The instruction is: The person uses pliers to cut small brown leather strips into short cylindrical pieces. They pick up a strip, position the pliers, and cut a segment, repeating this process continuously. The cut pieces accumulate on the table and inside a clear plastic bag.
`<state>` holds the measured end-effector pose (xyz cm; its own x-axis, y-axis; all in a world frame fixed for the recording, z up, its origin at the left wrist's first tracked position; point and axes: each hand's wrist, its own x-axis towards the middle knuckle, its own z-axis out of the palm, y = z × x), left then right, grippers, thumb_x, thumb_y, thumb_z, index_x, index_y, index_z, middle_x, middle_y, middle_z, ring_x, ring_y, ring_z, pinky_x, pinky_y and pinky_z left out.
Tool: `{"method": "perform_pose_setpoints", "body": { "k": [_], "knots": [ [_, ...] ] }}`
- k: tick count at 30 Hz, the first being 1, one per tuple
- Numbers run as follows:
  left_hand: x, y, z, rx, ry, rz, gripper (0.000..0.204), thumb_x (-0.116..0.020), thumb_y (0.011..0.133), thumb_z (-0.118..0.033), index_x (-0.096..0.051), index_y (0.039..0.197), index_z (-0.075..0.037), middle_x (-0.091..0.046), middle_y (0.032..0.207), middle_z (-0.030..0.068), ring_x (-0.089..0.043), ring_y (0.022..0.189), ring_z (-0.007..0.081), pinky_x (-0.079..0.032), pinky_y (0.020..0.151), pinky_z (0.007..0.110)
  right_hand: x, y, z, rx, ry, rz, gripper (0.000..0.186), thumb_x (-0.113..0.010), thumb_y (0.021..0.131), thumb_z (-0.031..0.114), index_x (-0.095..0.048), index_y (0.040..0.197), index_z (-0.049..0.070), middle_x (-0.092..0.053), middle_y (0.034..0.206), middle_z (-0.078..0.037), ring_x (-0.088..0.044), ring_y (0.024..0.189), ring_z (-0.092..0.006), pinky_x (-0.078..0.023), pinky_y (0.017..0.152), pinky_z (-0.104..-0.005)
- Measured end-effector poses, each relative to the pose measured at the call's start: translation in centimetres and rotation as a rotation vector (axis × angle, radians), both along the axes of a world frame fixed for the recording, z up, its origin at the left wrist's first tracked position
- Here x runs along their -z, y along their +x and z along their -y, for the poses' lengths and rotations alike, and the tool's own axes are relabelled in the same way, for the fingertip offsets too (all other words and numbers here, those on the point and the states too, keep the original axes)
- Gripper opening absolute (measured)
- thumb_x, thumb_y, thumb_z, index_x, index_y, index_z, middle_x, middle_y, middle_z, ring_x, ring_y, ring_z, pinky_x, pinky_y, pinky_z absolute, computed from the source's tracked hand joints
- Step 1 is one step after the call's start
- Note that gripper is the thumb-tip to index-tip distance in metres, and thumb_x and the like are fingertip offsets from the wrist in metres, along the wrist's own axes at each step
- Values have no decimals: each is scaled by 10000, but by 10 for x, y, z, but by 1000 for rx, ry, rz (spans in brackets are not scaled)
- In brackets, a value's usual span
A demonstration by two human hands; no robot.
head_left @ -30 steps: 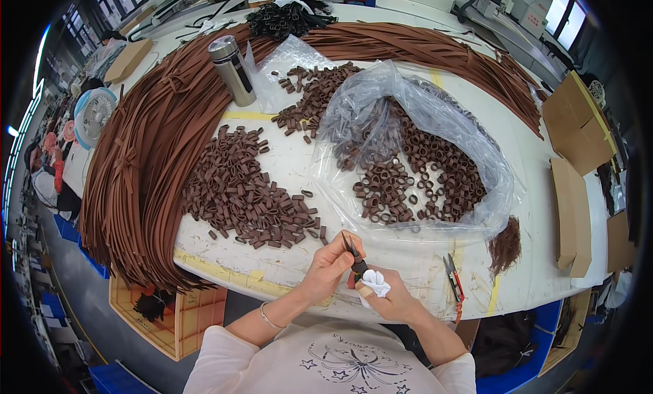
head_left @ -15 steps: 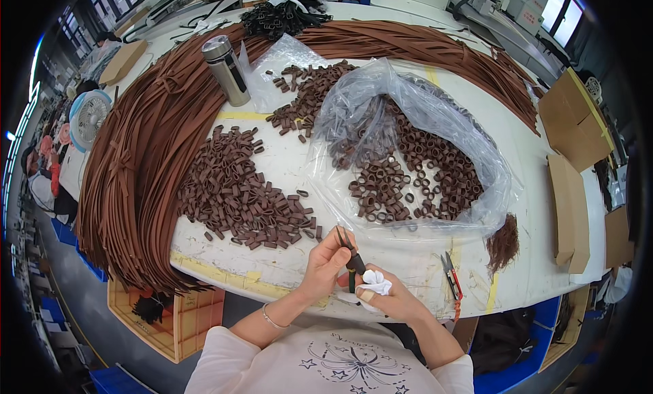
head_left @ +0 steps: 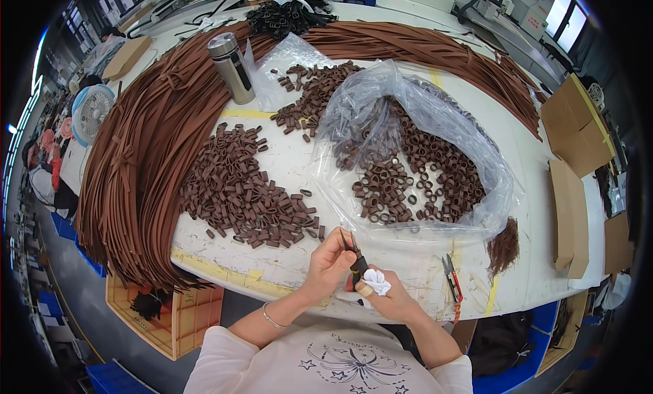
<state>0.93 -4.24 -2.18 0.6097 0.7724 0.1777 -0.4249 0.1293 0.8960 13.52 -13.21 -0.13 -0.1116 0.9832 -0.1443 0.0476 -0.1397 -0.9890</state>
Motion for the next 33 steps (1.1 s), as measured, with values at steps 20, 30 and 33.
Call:
{"method": "perform_pose_setpoints", "body": {
  "k": [20,30,33],
  "knots": [
    [-145,-35,21,526,476,728,246,-454,854,-223,-522,850,14,-547,881,232,-540,780,321,-410,647,397,12,-10,10,87,333,355,153,-545,784,159,-536,881,42,-526,734,-106,-449,616,-277,-362,568,-346],
    [-143,-33,19,593,528,698,263,-436,851,-256,-504,882,-5,-541,921,251,-538,819,342,-398,671,433,5,-11,9,53,274,354,140,-526,798,164,-530,872,44,-531,747,-97,-485,639,-256,-382,591,-331],
    [-143,-27,19,622,558,677,294,-414,857,-274,-503,883,6,-532,941,267,-535,822,370,-397,678,454,8,-12,10,108,298,315,164,-529,804,191,-515,834,30,-504,688,-118,-460,597,-295,-363,554,-359]
  ]
}}
